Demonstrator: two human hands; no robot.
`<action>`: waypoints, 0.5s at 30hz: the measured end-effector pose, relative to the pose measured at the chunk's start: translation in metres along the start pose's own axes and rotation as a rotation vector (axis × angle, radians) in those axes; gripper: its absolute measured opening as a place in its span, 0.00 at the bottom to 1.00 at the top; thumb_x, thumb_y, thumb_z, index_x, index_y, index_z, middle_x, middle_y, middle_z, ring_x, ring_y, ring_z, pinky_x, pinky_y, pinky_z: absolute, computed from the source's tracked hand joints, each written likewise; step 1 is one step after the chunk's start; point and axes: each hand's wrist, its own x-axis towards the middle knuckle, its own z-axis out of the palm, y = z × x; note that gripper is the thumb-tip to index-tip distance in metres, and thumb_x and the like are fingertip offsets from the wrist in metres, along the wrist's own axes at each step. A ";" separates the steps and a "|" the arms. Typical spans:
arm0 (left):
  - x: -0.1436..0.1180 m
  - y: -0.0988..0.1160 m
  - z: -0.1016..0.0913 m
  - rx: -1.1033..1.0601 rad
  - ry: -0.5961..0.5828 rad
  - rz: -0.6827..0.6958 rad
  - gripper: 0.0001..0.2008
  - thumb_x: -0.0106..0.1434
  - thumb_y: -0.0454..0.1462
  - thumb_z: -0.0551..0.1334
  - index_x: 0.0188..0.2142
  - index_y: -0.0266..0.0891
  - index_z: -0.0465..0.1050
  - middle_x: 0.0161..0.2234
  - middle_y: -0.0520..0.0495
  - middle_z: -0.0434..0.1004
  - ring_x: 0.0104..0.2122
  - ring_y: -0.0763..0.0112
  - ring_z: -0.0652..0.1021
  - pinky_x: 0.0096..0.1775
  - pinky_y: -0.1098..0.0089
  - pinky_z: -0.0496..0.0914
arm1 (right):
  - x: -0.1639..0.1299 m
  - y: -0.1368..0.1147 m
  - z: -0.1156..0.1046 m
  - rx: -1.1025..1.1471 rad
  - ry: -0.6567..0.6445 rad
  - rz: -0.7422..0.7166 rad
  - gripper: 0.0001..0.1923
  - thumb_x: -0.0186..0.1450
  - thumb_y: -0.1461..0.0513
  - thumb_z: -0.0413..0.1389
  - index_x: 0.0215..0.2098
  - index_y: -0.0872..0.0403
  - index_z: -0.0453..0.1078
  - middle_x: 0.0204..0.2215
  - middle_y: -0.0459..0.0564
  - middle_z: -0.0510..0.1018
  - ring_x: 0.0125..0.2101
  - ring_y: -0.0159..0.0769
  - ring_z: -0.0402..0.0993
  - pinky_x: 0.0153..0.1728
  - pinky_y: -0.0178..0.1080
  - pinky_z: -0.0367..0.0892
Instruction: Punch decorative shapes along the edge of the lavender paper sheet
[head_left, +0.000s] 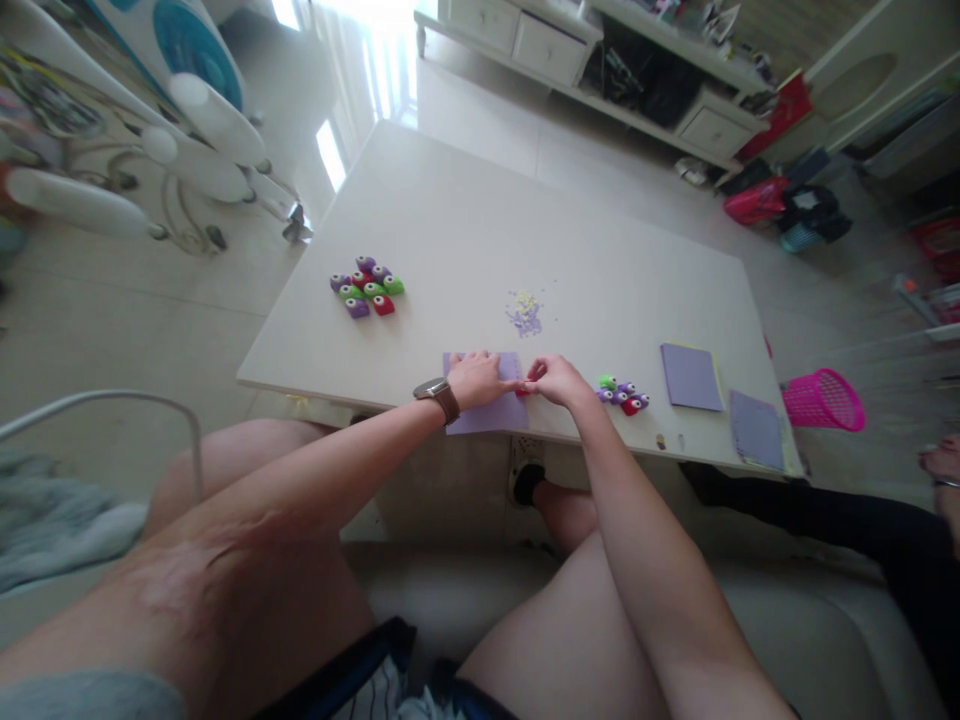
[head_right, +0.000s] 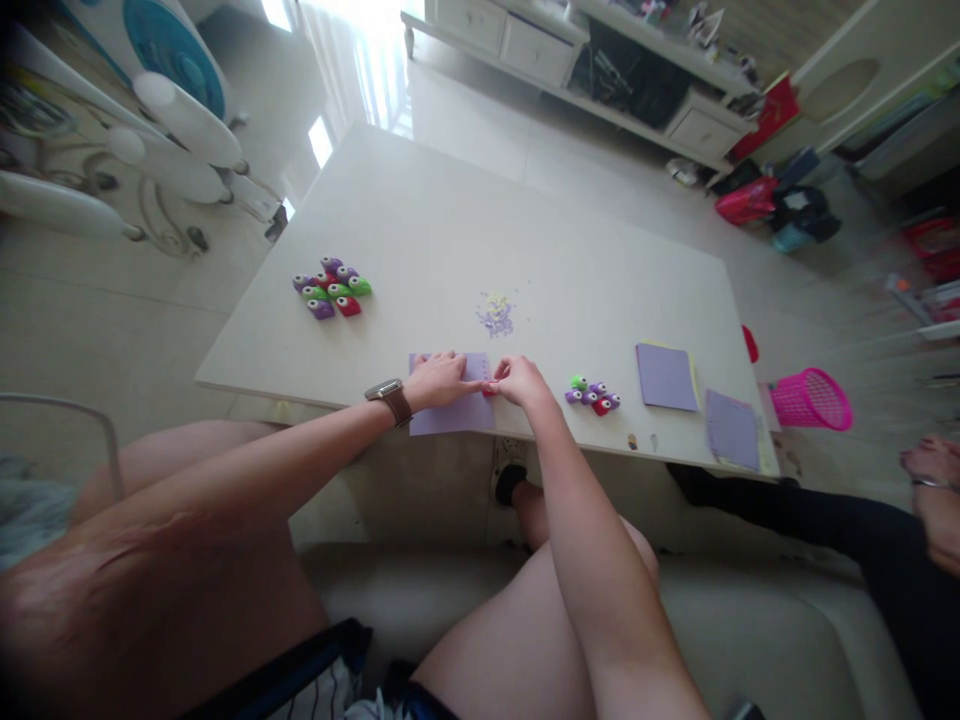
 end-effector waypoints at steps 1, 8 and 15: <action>0.001 0.001 0.001 0.003 0.006 -0.005 0.39 0.67 0.67 0.51 0.53 0.36 0.75 0.57 0.29 0.74 0.58 0.41 0.73 0.59 0.46 0.61 | 0.001 -0.002 0.000 -0.030 0.004 0.015 0.10 0.56 0.62 0.71 0.32 0.54 0.74 0.30 0.48 0.83 0.31 0.35 0.77 0.32 0.34 0.65; 0.009 0.000 0.009 0.053 -0.005 -0.043 0.44 0.66 0.70 0.47 0.58 0.37 0.72 0.59 0.28 0.73 0.59 0.42 0.71 0.60 0.47 0.60 | 0.004 -0.010 -0.002 -0.168 -0.009 0.070 0.11 0.56 0.60 0.71 0.34 0.55 0.77 0.32 0.49 0.83 0.31 0.33 0.75 0.30 0.33 0.62; 0.011 0.001 0.009 0.056 -0.035 -0.078 0.45 0.64 0.71 0.47 0.59 0.38 0.71 0.61 0.28 0.72 0.61 0.41 0.70 0.61 0.44 0.60 | 0.005 -0.012 -0.005 -0.217 -0.035 0.089 0.12 0.57 0.59 0.71 0.35 0.55 0.78 0.31 0.50 0.83 0.30 0.34 0.75 0.29 0.34 0.61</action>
